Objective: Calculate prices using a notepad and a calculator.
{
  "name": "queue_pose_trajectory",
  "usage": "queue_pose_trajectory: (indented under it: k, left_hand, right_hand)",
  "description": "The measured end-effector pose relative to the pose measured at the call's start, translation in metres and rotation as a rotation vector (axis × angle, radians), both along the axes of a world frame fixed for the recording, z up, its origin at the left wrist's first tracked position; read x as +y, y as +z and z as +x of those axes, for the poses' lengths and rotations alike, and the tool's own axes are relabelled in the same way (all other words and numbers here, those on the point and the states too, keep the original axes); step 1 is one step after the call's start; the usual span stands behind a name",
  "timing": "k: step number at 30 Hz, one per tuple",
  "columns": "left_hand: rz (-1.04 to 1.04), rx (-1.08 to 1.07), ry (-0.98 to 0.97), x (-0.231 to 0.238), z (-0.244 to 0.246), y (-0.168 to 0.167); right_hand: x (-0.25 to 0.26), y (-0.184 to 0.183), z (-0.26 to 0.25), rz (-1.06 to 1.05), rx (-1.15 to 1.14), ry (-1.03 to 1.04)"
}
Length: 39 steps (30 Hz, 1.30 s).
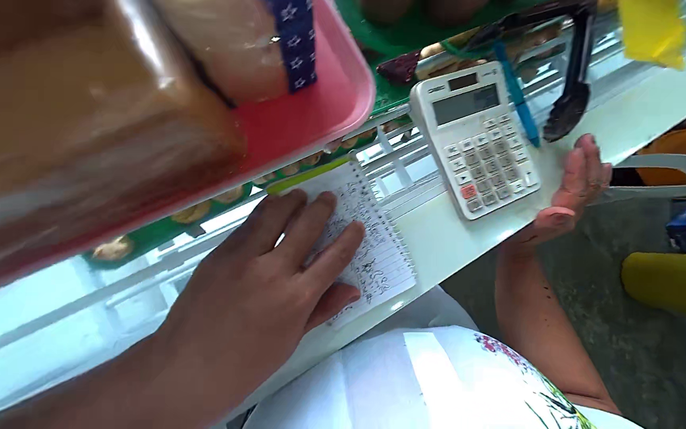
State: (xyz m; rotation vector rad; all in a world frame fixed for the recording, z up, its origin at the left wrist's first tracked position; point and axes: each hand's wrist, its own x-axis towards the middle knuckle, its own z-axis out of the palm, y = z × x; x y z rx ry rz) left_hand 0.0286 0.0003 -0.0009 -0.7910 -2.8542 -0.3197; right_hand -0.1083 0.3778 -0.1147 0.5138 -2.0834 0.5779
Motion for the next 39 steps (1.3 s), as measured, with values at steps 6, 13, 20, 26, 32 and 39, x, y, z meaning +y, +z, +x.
queue_pose_trajectory:
  k: [6, 13, 20, 26, 32, 39]
  left_hand:
    - [0.000, -0.007, -0.020, 0.001, -0.002, 0.001]
    - [0.004, -0.018, -0.024, 0.001, -0.003, 0.002]
    - [0.031, -0.027, -0.025, 0.000, -0.004, 0.002]
    - [0.045, -0.043, -0.031, 0.000, -0.004, 0.003]
    - [0.030, -0.037, -0.036, -0.001, -0.004, 0.003]
    - [0.018, -0.032, -0.042, -0.001, -0.004, 0.003]
  right_hand:
    - [0.005, -0.004, -0.004, 0.030, 0.051, -0.023]
    - [0.010, -0.007, -0.004, 0.035, 0.043, -0.043]
    - [0.011, -0.010, -0.005, 0.030, 0.056, -0.036]
    - [0.009, -0.007, -0.004, 0.017, 0.052, -0.031]
    - [0.011, -0.009, -0.004, 0.015, 0.047, -0.025]
    - [0.012, -0.009, -0.004, 0.027, 0.052, -0.001]
